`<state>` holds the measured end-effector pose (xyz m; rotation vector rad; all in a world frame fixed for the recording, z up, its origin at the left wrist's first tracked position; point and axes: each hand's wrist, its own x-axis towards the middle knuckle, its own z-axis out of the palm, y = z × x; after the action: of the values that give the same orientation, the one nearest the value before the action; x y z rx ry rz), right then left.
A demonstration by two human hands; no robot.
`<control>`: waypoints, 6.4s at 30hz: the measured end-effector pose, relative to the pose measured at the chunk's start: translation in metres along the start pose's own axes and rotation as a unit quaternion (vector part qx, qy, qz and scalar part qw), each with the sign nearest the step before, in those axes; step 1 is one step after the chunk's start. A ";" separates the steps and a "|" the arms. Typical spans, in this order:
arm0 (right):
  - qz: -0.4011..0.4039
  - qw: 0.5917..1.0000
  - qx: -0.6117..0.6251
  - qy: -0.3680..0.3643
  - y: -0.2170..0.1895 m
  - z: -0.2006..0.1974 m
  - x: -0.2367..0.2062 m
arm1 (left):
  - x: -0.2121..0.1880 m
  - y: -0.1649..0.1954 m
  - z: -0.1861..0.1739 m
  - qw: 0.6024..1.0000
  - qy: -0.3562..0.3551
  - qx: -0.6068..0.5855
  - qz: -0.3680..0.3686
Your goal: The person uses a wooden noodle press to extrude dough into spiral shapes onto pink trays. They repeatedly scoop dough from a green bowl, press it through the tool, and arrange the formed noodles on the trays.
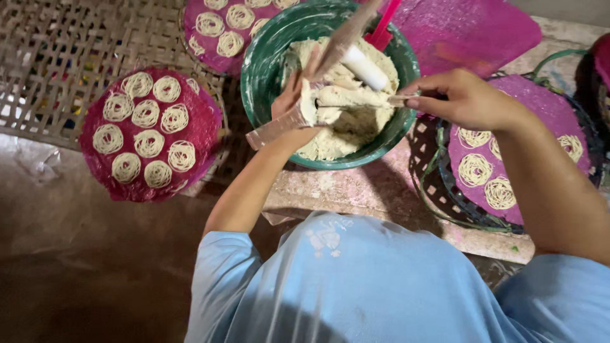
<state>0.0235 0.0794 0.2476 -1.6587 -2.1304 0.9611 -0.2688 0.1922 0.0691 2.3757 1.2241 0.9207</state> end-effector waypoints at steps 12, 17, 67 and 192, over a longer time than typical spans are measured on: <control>-0.227 0.800 -0.545 0.104 -0.060 0.049 -0.019 | -0.009 0.033 0.031 0.980 -0.179 -0.085 0.005; 0.088 0.911 -0.384 0.124 -0.045 0.025 -0.048 | 0.014 0.041 -0.009 0.992 0.024 -0.124 -0.019; -0.269 0.746 -0.608 0.036 -0.064 0.056 0.023 | -0.016 0.016 0.016 0.923 -0.256 -0.285 -0.042; 0.054 0.724 0.567 0.389 0.225 0.147 -0.444 | 0.163 0.381 0.333 0.826 -0.421 -0.287 0.241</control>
<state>0.2421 -0.3570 0.0721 -1.1292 -0.5819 0.9891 0.2553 0.1064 0.0904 2.1533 -0.0123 0.1893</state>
